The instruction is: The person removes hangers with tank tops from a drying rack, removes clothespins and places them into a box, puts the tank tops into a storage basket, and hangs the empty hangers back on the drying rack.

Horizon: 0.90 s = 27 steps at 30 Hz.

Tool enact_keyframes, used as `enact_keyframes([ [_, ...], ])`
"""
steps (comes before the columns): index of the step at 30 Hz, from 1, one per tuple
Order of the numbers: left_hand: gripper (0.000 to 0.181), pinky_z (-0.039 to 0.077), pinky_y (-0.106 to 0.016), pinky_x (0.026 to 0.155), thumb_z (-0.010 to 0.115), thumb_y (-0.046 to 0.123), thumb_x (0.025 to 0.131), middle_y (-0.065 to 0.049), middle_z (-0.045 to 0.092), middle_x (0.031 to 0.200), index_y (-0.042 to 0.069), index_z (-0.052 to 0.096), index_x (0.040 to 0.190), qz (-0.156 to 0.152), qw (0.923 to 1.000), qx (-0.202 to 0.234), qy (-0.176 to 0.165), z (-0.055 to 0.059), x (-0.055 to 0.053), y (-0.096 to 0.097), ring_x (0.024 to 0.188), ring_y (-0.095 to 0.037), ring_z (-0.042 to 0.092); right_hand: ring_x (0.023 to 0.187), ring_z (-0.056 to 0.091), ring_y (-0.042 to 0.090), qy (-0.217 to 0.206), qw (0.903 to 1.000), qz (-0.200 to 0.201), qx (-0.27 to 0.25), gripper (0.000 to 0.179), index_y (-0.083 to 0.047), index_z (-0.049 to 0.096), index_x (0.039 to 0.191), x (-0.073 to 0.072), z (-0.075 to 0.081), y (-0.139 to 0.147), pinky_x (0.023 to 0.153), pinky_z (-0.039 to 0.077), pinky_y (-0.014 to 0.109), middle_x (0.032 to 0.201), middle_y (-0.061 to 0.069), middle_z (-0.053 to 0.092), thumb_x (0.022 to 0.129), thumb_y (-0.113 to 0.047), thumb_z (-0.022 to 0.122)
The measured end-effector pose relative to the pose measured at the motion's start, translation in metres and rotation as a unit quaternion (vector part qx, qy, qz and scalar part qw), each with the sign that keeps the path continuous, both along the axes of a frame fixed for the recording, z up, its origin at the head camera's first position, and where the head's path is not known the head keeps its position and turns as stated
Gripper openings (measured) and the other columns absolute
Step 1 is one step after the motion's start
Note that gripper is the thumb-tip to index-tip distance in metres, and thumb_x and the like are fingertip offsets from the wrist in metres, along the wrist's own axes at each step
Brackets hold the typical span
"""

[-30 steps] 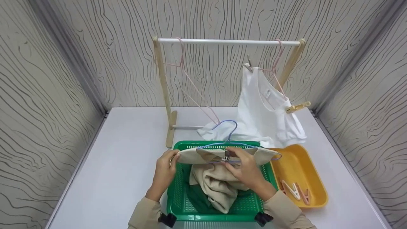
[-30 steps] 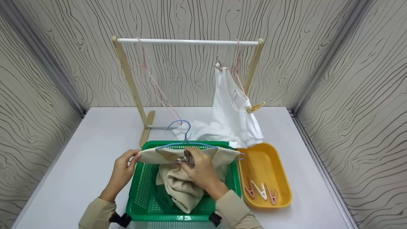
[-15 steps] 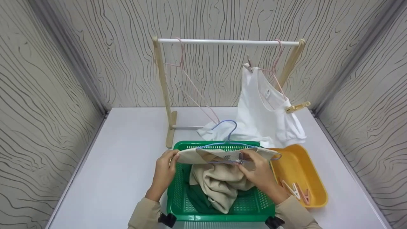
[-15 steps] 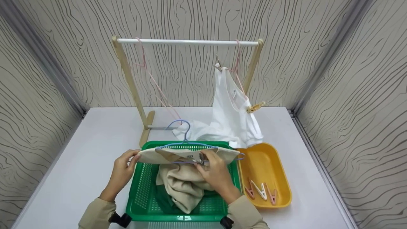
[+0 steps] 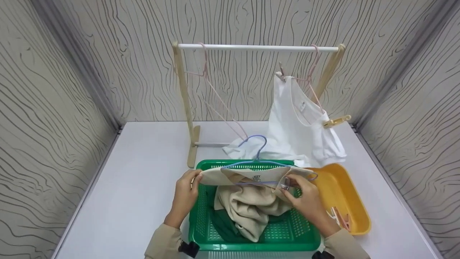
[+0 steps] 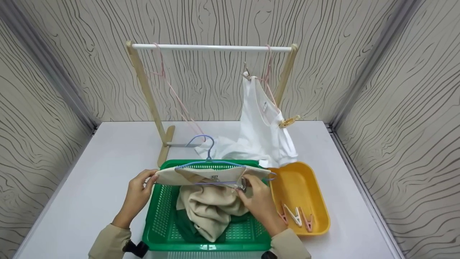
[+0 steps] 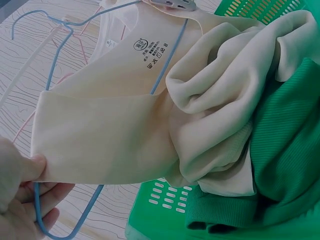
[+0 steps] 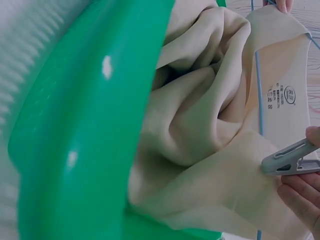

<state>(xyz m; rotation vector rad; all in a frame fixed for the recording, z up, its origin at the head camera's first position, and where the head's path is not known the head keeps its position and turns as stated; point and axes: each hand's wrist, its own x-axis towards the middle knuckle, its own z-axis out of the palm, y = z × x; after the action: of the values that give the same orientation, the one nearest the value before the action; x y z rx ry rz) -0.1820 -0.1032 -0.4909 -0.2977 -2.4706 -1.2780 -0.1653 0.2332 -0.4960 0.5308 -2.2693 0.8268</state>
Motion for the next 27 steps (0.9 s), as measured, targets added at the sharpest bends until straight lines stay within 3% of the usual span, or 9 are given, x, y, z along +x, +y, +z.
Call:
enact_keyframes([
  [6,0.016,0.058,-0.034,0.085,0.053,0.009,0.098,-0.01,0.07,0.098,0.001,0.066,0.103,0.002,0.9998,-0.006,0.021,0.001,-0.002,0.0,0.094,-0.02,0.067,0.071,0.067,0.023,-0.024,0.9995,-0.02,-0.002,0.043,0.006,0.065,0.099,0.004,-0.002,0.014,0.07,0.052,0.008,0.085,0.012,0.07,0.06,0.007,0.084],
  [13,0.015,0.059,-0.034,0.083,0.054,0.009,0.097,-0.009,0.069,0.098,0.001,0.066,0.102,0.004,0.9995,-0.005,0.03,0.001,-0.003,-0.001,0.093,-0.021,0.068,0.074,0.07,0.027,-0.09,0.9938,-0.065,-0.001,0.04,0.003,0.064,0.103,0.008,-0.002,0.028,0.066,0.06,0.035,0.086,0.011,0.073,0.067,0.002,0.083],
  [16,0.015,0.058,-0.034,0.085,0.054,0.009,0.097,-0.009,0.069,0.098,0.001,0.066,0.103,0.005,0.9995,-0.007,0.03,0.0,-0.003,-0.001,0.095,-0.021,0.068,0.076,0.071,0.03,-0.102,0.9921,-0.074,-0.003,0.039,0.003,0.064,0.103,0.009,-0.002,0.034,0.067,0.06,0.039,0.088,0.013,0.074,0.069,0.002,0.082],
  [19,0.015,0.058,-0.035,0.086,0.054,0.009,0.097,-0.009,0.07,0.099,0.001,0.066,0.103,0.004,0.9995,-0.007,0.031,-0.001,-0.004,-0.001,0.095,-0.021,0.068,0.076,0.071,0.032,-0.107,0.9903,-0.087,-0.009,0.039,0.004,0.064,0.104,0.009,-0.002,0.042,0.067,0.06,0.037,0.089,0.015,0.075,0.069,0.002,0.082],
  [24,0.015,0.058,-0.036,0.085,0.055,0.008,0.096,-0.01,0.07,0.099,0.0,0.066,0.102,0.004,0.9994,-0.003,0.034,-0.001,-0.003,-0.001,0.095,-0.022,0.068,0.077,0.072,0.031,-0.124,0.9856,-0.112,-0.029,0.037,0.005,0.066,0.104,0.009,-0.004,0.058,0.068,0.059,0.02,0.091,0.015,0.074,0.07,0.002,0.081],
  [27,0.015,0.058,-0.036,0.086,0.055,0.008,0.096,-0.01,0.07,0.099,0.0,0.066,0.103,0.005,0.9995,0.001,0.03,-0.001,-0.003,-0.001,0.096,-0.022,0.068,0.075,0.072,0.025,-0.11,0.9863,-0.119,-0.031,0.035,0.006,0.066,0.1,0.009,-0.006,0.069,0.068,0.054,0.008,0.089,0.016,0.074,0.069,0.003,0.081],
])
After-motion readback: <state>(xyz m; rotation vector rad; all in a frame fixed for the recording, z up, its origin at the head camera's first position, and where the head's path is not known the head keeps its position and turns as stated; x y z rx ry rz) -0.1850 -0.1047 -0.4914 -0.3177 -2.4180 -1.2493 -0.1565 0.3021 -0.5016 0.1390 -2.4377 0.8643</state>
